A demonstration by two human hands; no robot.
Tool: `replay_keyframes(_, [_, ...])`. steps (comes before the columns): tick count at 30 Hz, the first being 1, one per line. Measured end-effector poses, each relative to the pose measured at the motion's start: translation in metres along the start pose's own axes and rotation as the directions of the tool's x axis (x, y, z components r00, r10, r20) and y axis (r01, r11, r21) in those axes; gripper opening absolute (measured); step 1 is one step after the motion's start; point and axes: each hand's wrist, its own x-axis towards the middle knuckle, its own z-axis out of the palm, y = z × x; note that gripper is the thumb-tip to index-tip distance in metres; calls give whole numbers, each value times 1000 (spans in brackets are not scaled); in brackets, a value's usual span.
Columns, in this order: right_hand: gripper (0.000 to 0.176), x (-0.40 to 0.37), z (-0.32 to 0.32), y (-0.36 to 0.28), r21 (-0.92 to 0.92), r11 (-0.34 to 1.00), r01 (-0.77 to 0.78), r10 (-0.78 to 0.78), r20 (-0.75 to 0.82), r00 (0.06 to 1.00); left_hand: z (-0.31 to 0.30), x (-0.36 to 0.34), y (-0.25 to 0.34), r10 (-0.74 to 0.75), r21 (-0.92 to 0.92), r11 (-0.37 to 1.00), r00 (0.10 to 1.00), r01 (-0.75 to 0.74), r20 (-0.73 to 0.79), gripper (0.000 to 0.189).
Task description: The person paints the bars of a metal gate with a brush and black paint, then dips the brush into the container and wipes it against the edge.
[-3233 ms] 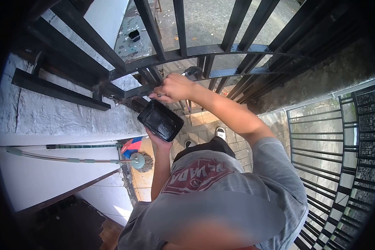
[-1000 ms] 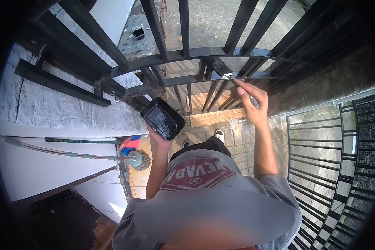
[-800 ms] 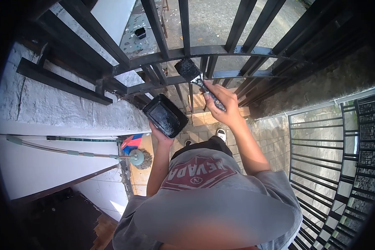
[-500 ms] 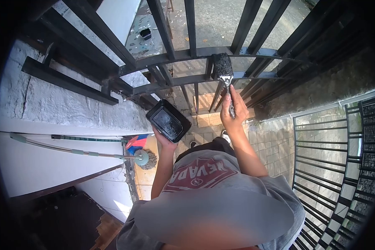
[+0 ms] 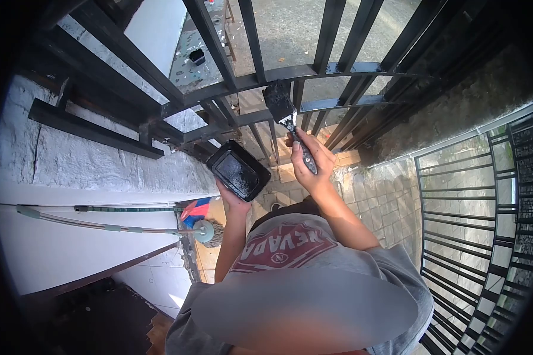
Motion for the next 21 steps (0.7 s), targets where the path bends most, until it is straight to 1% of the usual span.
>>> replay_keyframes(2, [26, 18, -16, 1, -125, 986, 110, -115, -38, 993, -2, 0, -1, -25, -30, 999, 1000, 25, 13, 64])
replay_keyframes(5, [19, 20, -34, 15, -122, 992, 22, -20, 13, 1000, 4, -6, -2, -17, 15, 1000, 1000, 17, -8, 60])
replay_keyframes(7, [15, 10, -41, 21, -173, 974, -147, 165, 91, 982, 5, -8, -1, -11, 18, 1000, 1000, 11, -15, 60])
replay_keyframes(8, [14, 5, -44, 26, -202, 953, -227, 255, 126, 959, 5, -8, 0, -7, 19, 1000, 1000, 7, -18, 60])
replay_keyframes(9, [17, 3, -46, 26, -192, 920, -343, 369, 121, 922, 8, -10, 1, -3, 15, 1000, 1000, 3, -10, 61])
replay_keyframes(12, [18, 5, -52, 27, -194, 929, -316, 318, -22, 948, 9, -10, 4, 15, -2, 1000, 1000, -15, 0, 62])
replay_keyframes(14, [18, 24, -55, 16, -212, 960, -183, 168, -89, 982, -4, -6, 6, 18, -12, 1000, 1000, -18, -10, 64])
replay_keyframes(17, [17, 56, -53, 11, -141, 985, -97, 85, -90, 992, -10, -4, 6, -21, -30, 999, 1000, 21, -10, 63])
replay_keyframes(18, [16, 67, -50, 8, -109, 986, -127, 116, -99, 988, -9, -4, 5, -20, -25, 999, 1000, 20, -3, 64])
replay_keyframes(20, [19, 85, -48, 9, -93, 976, -197, 196, -22, 980, -5, -2, 2, -11, -18, 1000, 1000, 11, 11, 64])
replay_keyframes(21, [22, 98, -46, 5, -113, 964, -239, 239, -13, 971, -2, -3, 2, -15, -22, 1000, 1000, 15, 17, 64])
